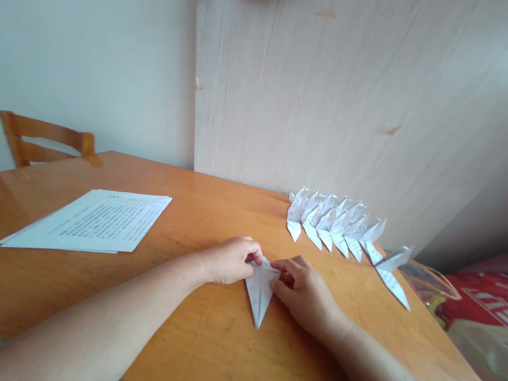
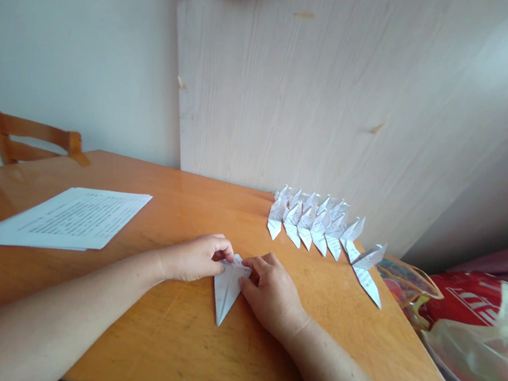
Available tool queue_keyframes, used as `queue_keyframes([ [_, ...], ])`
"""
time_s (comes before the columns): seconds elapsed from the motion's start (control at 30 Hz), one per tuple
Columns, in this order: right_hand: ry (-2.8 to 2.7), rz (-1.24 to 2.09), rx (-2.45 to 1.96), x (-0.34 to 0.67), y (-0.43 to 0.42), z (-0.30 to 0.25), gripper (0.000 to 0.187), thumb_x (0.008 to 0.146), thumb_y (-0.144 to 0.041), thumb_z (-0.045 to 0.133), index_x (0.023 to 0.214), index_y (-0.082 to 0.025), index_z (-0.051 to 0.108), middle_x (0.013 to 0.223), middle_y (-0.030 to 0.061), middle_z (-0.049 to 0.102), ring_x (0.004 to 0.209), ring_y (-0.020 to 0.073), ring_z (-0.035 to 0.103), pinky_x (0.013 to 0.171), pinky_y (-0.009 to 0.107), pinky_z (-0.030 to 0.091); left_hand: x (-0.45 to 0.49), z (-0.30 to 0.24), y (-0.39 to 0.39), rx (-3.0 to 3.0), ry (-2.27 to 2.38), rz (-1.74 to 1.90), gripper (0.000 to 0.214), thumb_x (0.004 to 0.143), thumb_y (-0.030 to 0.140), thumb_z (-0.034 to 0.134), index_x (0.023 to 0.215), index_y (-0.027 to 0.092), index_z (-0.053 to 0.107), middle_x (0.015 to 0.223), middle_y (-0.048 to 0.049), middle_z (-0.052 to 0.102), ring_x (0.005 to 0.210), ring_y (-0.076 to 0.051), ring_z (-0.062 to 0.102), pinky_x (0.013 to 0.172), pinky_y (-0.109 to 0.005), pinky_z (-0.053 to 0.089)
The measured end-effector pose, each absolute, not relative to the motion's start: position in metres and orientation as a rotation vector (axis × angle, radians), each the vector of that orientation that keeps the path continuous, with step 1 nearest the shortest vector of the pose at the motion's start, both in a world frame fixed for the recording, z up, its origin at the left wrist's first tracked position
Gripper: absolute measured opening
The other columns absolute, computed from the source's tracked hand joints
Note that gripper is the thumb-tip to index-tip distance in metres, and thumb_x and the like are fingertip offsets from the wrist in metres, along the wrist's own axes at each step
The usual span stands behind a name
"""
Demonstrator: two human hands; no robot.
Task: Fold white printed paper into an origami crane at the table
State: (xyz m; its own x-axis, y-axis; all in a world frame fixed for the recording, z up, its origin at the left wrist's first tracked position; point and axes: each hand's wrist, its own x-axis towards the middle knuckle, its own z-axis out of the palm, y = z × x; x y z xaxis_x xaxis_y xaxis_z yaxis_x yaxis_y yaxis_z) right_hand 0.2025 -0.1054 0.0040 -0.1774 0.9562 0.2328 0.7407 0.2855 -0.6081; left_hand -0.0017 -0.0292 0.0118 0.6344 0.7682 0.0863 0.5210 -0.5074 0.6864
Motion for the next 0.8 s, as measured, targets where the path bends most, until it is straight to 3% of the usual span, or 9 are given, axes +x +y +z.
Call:
queue_keyframes([
  [0.33,-2.082,0.417,-1.534,0.204,-0.107,0.009,0.029,0.085,-0.021,0.060,0.112,-0.022,0.071,0.098,0.0074,0.062,0.086,0.0195,0.061,0.077,0.030,0.048,-0.004,0.020,-0.032,2.232,1.011,0.432,0.035,0.072,0.008,0.050,0.100,0.018,0.068,0.096,-0.0050,0.069,0.085,-0.019,0.063,0.074,-0.027,0.050],
  [0.6,-2.133,0.381,-1.521,0.203,-0.108,0.013,0.029,0.084,-0.015,0.056,0.107,-0.022,0.072,0.094,0.0068,0.063,0.087,0.0200,0.061,0.077,0.030,0.047,-0.008,0.032,-0.037,2.257,0.974,0.381,0.025,0.075,0.014,0.053,0.091,0.021,0.071,0.101,-0.0038,0.067,0.094,-0.020,0.061,0.081,-0.027,0.046],
  [0.7,-2.139,0.375,-1.508,0.203,-0.108,0.013,0.028,0.083,-0.013,0.056,0.104,-0.022,0.073,0.094,0.0066,0.063,0.088,0.0202,0.061,0.077,0.030,0.047,-0.007,0.033,-0.037,2.201,1.021,0.382,0.017,0.082,0.027,0.053,0.086,0.019,0.067,0.091,-0.0021,0.067,0.084,-0.018,0.059,0.071,-0.026,0.044],
  [0.8,-2.134,0.386,-1.490,0.203,-0.108,0.013,0.027,0.084,-0.014,0.055,0.102,-0.023,0.073,0.095,0.0065,0.063,0.089,0.0202,0.061,0.078,0.030,0.047,-0.007,0.034,-0.036,2.112,1.057,0.386,0.035,0.090,0.048,0.047,0.083,0.017,0.063,0.083,-0.0016,0.065,0.077,-0.018,0.058,0.065,-0.026,0.042],
])
